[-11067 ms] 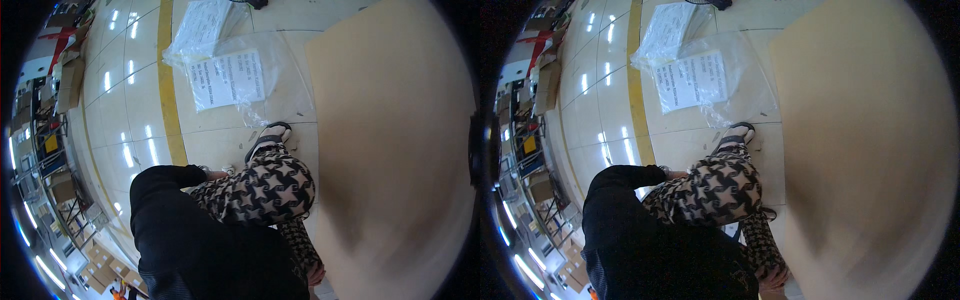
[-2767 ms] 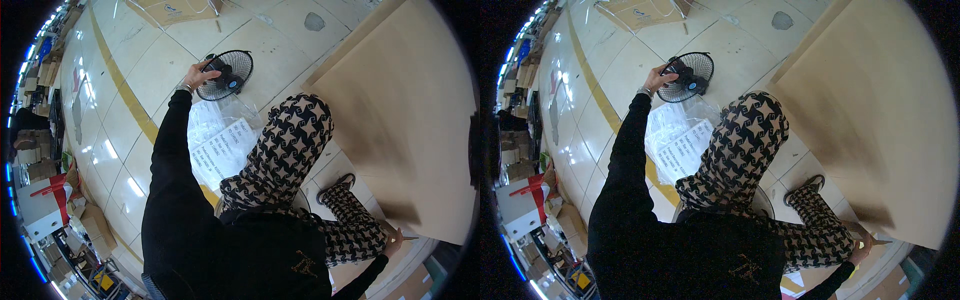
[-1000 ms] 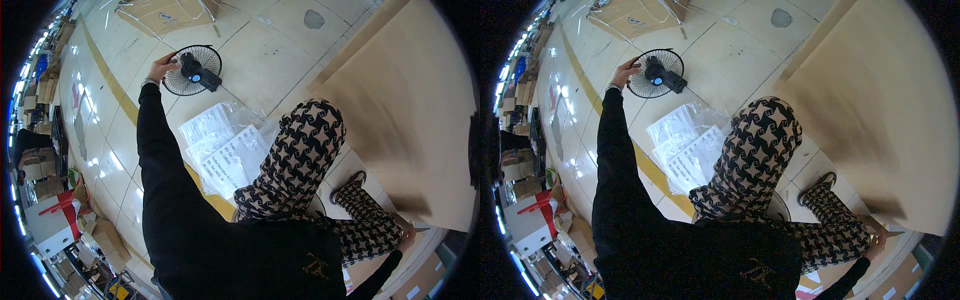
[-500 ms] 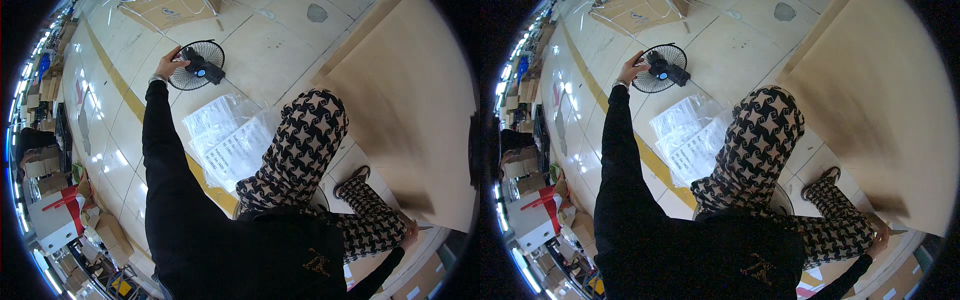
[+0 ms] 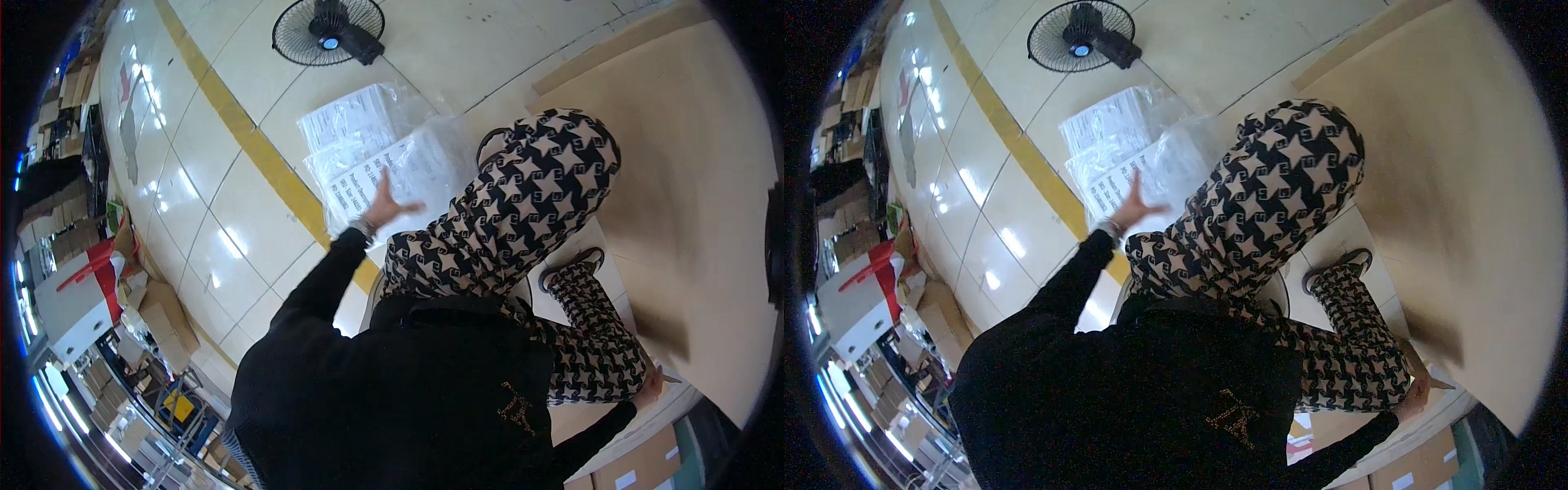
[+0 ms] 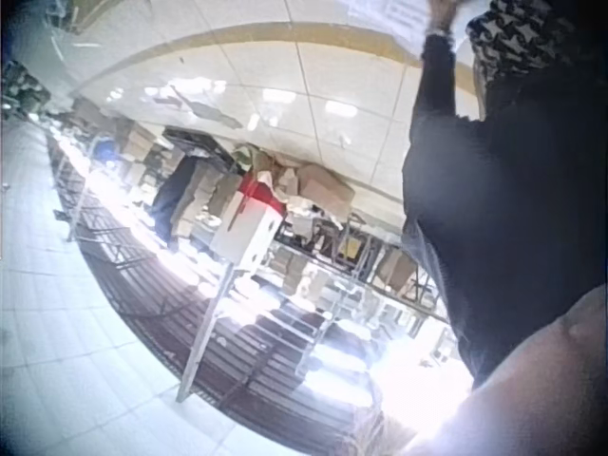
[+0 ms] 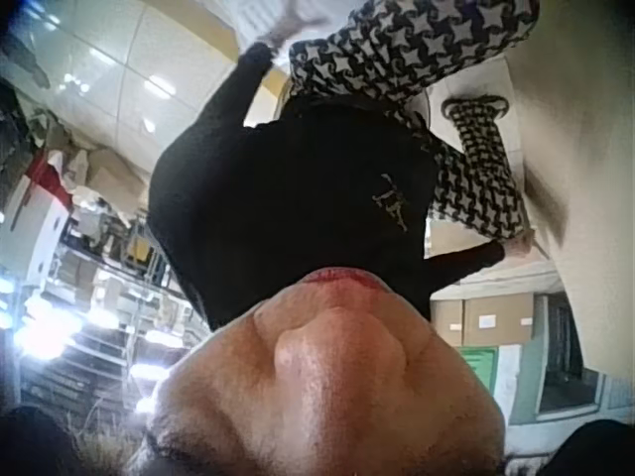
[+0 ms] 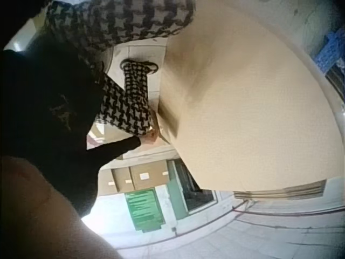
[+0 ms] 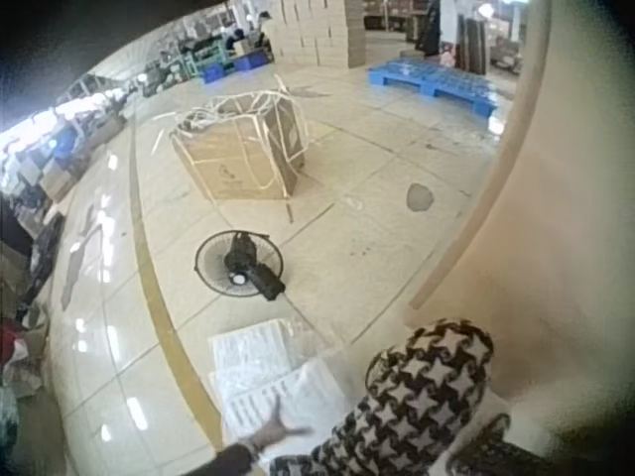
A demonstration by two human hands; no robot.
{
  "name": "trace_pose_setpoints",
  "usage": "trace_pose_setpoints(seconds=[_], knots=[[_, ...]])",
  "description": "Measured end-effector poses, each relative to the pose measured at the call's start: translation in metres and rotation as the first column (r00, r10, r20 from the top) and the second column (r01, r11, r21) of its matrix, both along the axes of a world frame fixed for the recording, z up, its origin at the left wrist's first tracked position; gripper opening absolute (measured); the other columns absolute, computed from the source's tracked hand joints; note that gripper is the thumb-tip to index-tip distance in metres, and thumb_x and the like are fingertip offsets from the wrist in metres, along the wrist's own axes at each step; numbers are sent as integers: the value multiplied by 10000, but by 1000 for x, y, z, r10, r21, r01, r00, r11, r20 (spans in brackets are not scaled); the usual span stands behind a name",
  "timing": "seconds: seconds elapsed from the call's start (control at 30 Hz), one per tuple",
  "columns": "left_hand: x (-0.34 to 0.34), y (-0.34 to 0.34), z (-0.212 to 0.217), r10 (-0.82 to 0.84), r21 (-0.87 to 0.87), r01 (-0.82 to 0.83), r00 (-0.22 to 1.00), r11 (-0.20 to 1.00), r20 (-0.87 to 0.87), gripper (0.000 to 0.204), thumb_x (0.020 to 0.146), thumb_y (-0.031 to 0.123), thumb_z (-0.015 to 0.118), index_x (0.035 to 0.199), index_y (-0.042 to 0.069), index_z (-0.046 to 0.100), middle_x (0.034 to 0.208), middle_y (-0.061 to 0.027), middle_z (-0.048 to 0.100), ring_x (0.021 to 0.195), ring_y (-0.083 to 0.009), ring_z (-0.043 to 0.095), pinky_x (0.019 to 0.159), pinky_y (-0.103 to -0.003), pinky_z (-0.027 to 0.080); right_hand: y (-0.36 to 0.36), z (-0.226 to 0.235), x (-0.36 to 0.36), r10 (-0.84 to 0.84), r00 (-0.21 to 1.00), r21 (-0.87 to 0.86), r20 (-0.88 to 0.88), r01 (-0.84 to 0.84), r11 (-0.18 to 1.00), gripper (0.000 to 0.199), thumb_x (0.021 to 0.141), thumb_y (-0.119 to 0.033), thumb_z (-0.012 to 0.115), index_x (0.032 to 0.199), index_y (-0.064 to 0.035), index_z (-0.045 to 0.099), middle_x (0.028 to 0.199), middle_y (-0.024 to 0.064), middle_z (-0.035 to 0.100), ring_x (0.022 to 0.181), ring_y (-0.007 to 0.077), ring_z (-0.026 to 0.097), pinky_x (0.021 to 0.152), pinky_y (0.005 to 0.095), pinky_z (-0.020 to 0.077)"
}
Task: Labeling cardboard boxes with printed product descriptions and wiping them down.
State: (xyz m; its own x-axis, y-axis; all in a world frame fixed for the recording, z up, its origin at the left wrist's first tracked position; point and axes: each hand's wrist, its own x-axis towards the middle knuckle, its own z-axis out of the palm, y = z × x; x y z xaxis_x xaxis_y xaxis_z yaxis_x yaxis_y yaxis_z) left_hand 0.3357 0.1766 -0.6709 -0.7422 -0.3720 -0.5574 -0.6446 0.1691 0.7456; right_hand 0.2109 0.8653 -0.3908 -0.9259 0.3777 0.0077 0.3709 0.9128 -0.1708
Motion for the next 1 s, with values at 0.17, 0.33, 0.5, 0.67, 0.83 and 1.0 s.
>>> trace_pose_setpoints(seconds=[0.17, 0.33, 0.5, 0.67, 0.83, 1.0], knots=[[-22, 44, -29, -137, 251, 112, 987, 961, 81, 550, 689, 122, 669, 1183, 29, 447, 907, -163, 603, 737, -235, 610, 693, -355, 495, 16, -2, -13, 85, 996, 3, 39, -85, 996, 310, 836, -111, 534, 1140, -59, 560, 977, 137, 620, 890, 218, 585, 785, 316, 463], [-173, -36, -27, 158, -86, -181, 961, 980, -228, 188, 697, 143, 547, 833, 117, 675, 670, -140, 628, 649, -273, 623, 598, -360, 494, 22, -3, -11, 57, 995, -47, 81, -53, 997, 309, 833, -133, 566, 1134, -62, 567, 1017, 154, 606, 908, 223, 579, 756, 332, 477], [-287, -91, -11, 43, -323, -242, 854, 915, -519, 239, 651, 48, 568, 870, 67, 659, 936, -179, 609, 884, -301, 584, 748, -345, 469, 17, -4, 2, 7, 999, -61, 32, -5, 998, 325, 843, -101, 538, 1160, -30, 527, 999, 129, 606, 897, 202, 577, 781, 300, 470], [-288, -90, -36, -697, -647, 680, 647, 345, 309, 541, 634, 185, 668, 1141, 57, 529, 1266, -231, 405, 1117, -408, 429, 923, -377, 387, 3, 0, 14, -84, 995, -164, 45, 90, 982, 327, 872, -137, 508, 1162, 14, 512, 1065, 140, 576, 945, 208, 557, 802, 292, 461], [-233, -120, -64, -300, -632, 230, 954, 740, -4, 905, 599, 329, 737, 1337, 109, 260, 1354, -300, 184, 1185, -427, 340, 949, -450, 352, 7, 4, 18, -130, 991, -412, 8, 122, 903, 341, 868, -158, 517, 1165, 11, 512, 1043, 121, 581, 938, 182, 552, 820, 266, 438], [-180, -121, -71, -252, -629, 118, 959, 769, -128, 1131, 506, 457, 780, 1373, 88, 155, 1346, -310, 211, 1218, -460, 275, 958, -484, 335, 39, -9, 16, -53, 996, -406, 71, 77, 911, 323, 870, -99, 489, 1190, -80, 530, 822, 72, 597, 678, 107, 496, 620, 269, 435]])
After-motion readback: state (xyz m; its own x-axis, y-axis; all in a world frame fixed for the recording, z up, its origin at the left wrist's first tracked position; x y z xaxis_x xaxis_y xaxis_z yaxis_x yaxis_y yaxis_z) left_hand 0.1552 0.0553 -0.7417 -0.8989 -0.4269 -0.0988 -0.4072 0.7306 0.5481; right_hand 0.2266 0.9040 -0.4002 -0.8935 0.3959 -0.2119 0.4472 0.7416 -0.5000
